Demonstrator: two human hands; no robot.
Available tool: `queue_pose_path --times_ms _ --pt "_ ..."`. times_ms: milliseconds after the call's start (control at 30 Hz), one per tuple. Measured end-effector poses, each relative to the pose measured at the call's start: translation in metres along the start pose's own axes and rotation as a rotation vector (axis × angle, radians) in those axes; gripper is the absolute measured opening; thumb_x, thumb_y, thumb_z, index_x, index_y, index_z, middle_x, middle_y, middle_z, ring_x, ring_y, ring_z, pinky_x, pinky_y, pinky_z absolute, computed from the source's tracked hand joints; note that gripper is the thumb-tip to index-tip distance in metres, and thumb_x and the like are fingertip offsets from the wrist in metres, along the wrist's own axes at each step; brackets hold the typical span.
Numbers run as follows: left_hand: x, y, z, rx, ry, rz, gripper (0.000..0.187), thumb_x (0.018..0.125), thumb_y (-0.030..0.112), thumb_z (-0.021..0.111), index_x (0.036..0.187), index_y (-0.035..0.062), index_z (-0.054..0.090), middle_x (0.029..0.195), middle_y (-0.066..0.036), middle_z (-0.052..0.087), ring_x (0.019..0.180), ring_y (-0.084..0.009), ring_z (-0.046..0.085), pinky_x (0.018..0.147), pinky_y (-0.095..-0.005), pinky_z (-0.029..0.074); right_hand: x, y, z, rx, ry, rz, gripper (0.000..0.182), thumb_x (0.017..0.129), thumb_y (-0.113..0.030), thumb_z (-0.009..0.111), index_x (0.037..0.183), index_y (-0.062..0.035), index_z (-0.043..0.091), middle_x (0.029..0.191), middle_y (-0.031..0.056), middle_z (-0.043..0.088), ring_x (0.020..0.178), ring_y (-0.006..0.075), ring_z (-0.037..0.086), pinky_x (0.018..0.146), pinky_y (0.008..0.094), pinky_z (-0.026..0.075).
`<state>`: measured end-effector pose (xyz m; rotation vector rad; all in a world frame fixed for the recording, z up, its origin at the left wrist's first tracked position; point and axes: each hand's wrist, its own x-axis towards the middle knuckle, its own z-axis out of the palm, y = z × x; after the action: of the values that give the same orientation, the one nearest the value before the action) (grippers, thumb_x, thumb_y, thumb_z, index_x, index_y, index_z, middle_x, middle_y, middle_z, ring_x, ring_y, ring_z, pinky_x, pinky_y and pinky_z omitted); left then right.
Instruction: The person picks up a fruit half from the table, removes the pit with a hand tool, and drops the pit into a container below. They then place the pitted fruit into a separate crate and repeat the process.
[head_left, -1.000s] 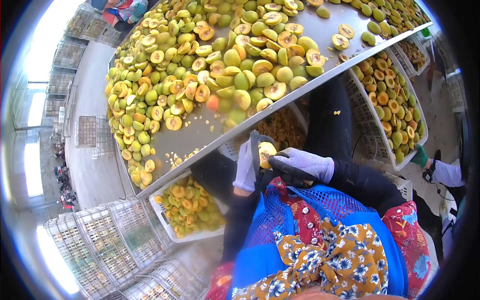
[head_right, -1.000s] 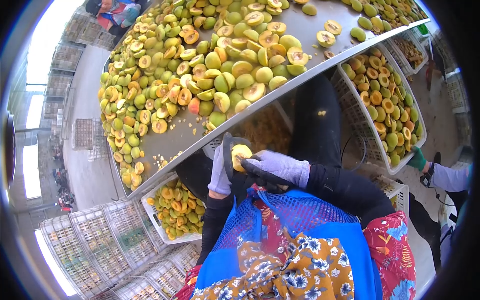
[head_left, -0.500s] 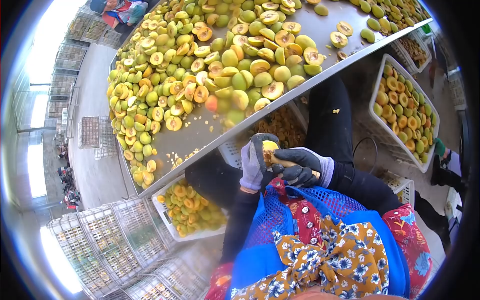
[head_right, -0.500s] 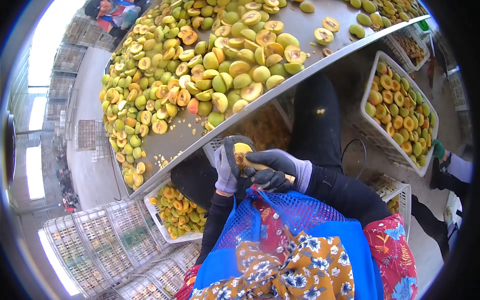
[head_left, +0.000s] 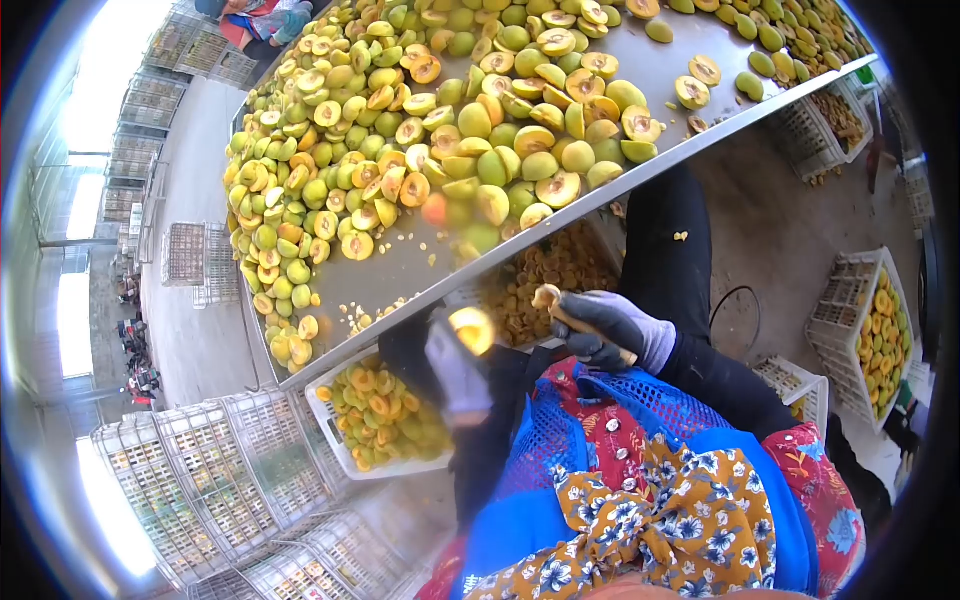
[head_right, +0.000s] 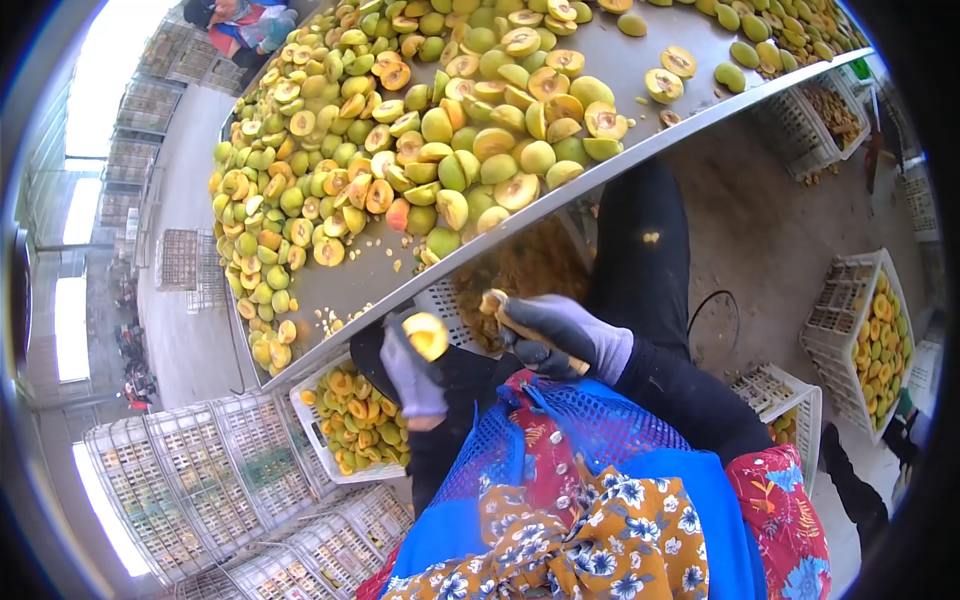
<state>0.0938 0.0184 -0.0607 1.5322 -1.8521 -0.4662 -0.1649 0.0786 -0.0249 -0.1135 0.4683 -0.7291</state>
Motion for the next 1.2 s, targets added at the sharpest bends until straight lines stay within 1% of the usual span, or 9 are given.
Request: queue_pose_path --times_ms 200,333,433,667,800,833,933,1067,1200 --pt "0.03 -0.003 -0.087 0.794 0.028 -0.337 0.036 0.097 0.026 0.053 0.121 0.0017 0.062 0.113 -0.022 0.064 0.106 -0.0376 0.06 0.091 -0.0441 0.048 0.02 0.007 -0.015 -0.774 0.364 0.003 0.043 0.098 -0.047 0.054 0.113 -0.0064 0.056 0.068 -0.0006 0.055 0.052 0.0048 0.049 0.048 0.0214 0.041" --pt "0.088 0.024 -0.02 0.57 -0.099 0.102 0.031 0.09 0.028 0.063 0.113 0.0078 0.066 0.107 -0.016 0.068 0.101 -0.0337 0.063 0.089 -0.0414 0.049 0.036 0.021 -0.03 -1.42 0.46 -0.459 0.046 0.097 -0.035 0.053 0.128 -0.0022 0.047 0.081 0.0236 0.065 0.07 0.0391 0.066 0.067 0.049 0.052" --pt "0.128 0.058 0.047 0.71 -0.477 0.063 0.055 0.083 0.054 0.062 0.108 0.005 0.064 0.099 -0.016 0.071 0.097 -0.0344 0.066 0.086 -0.0444 0.051 0.025 0.001 -0.008 -1.498 0.553 -0.107 0.051 0.095 -0.03 0.053 0.135 0.0001 0.041 0.093 0.0338 0.063 0.089 0.0497 0.062 0.081 0.0554 0.048" --pt "0.162 0.019 0.037 0.315 -0.623 0.098 0.052 0.08 0.042 0.069 0.11 0.0003 0.061 0.091 -0.019 0.07 0.086 -0.0288 0.07 0.074 -0.0395 0.054 0.014 -0.005 -0.026 -1.434 0.494 -0.298 0.055 0.095 -0.03 0.055 0.137 -0.0002 0.036 0.096 0.0334 0.064 0.092 0.0489 0.062 0.084 0.0533 0.048" --pt "0.137 0.008 -0.005 -1.086 -0.64 -0.492 0.055 0.088 0.033 0.062 0.131 0.0016 0.051 0.097 -0.007 0.067 0.074 -0.0126 0.063 0.061 -0.0203 0.049 0.015 -0.002 -0.028 -1.511 0.543 -0.405 0.033 0.097 -0.029 0.055 0.111 0.0004 0.046 0.084 0.029 0.064 0.083 0.0471 0.063 0.073 0.0532 0.049" --pt "0.122 0.008 -0.006 -0.935 -0.599 -0.085 0.061 0.089 0.039 0.061 0.136 0.0029 0.045 0.103 -0.013 0.066 0.078 -0.0183 0.065 0.061 -0.0234 0.051 0.015 -0.008 -0.014 -1.6 0.58 -0.331 0.033 0.097 -0.029 0.055 0.112 0.0008 0.047 0.082 0.0276 0.065 0.081 0.046 0.064 0.069 0.0524 0.049" --pt "0.1 0.039 -0.004 -1.48 -0.499 -0.729 0.065 0.091 0.052 0.058 0.134 0.0054 0.045 0.111 -0.018 0.064 0.078 -0.0241 0.066 0.059 -0.0271 0.052 0.018 -0.01 0.0 -1.666 0.558 -0.447 0.029 0.098 -0.025 0.055 0.107 0.0009 0.048 0.075 0.0245 0.063 0.072 0.0442 0.063 0.061 0.052 0.048" --pt "0.071 0.036 0.015 -1.279 -0.597 -0.683 0.065 0.095 0.068 0.038 0.121 0.0095 0.049 0.109 -0.019 0.065 0.085 -0.0244 0.065 0.066 -0.0344 0.055 0.017 -0.017 0.039 -1.639 0.549 -0.645 0.026 0.097 -0.023 0.057 0.101 0.0014 0.047 0.067 0.022 0.061 0.064 0.0416 0.063 0.057 0.0495 0.048" --pt "0.052 0.085 0.009 -0.642 -0.397 0.009 0.046 0.093 0.035 0.061 0.122 0.0015 0.049 0.101 -0.013 0.068 0.088 -0.0207 0.066 0.083 -0.0322 0.054 0.022 -0.017 0.054 -1.707 0.522 -0.612 0.03 0.096 -0.024 0.057 0.098 0.005 0.047 0.062 0.0206 0.059 0.057 0.0384 0.062 0.051 0.0471 0.048"
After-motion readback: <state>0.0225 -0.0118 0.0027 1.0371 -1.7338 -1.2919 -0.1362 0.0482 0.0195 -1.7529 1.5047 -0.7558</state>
